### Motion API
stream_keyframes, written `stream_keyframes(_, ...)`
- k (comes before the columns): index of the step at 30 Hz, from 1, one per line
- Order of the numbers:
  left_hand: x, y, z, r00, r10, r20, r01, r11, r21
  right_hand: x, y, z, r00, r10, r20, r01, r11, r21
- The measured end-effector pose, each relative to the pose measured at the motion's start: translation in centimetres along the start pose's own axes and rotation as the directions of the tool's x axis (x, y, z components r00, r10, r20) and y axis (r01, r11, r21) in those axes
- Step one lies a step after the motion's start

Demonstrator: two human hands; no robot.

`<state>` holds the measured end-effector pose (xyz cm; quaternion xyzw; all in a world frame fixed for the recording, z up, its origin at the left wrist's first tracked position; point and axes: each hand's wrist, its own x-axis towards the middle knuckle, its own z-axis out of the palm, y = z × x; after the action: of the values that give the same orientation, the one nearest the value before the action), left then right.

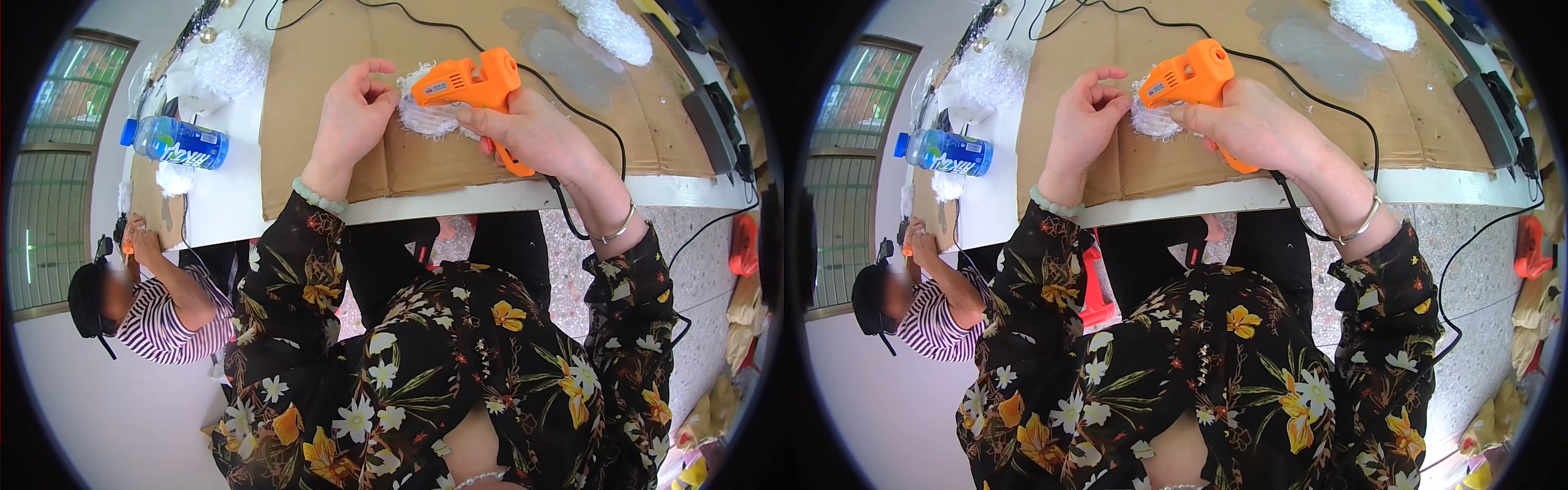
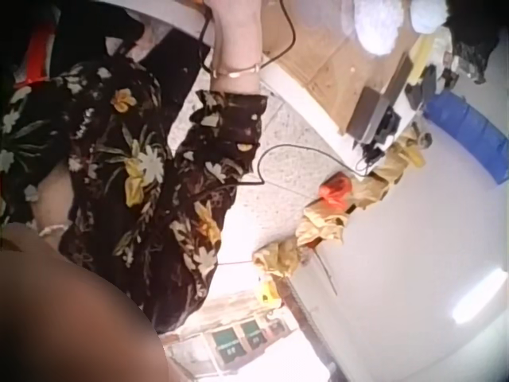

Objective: Using a hot glue gun to attach white fuzzy material to fabric pieces for toy assembly.

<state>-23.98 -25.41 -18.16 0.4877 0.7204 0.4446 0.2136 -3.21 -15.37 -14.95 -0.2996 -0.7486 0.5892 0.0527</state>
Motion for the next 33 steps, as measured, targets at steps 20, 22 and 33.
stream_keyframes(20,0.0,0.0,-2.1,1.0,0.022,-0.011,-0.021,1.0,0.021,0.1,-2.0,1.2,0.999,0.047,-0.013,-0.047,0.999,-0.027)
stream_keyframes(22,-0.1,0.0,-2.7,1.0,0.018,-0.019,-0.018,1.0,0.015,0.4,-2.0,1.5,0.999,0.041,-0.003,-0.041,0.999,-0.025)
stream_keyframes(33,-0.2,-0.4,-4.3,0.999,0.037,-0.022,-0.037,0.999,0.038,0.7,-3.2,2.7,0.998,0.067,-0.012,-0.066,0.997,0.045)
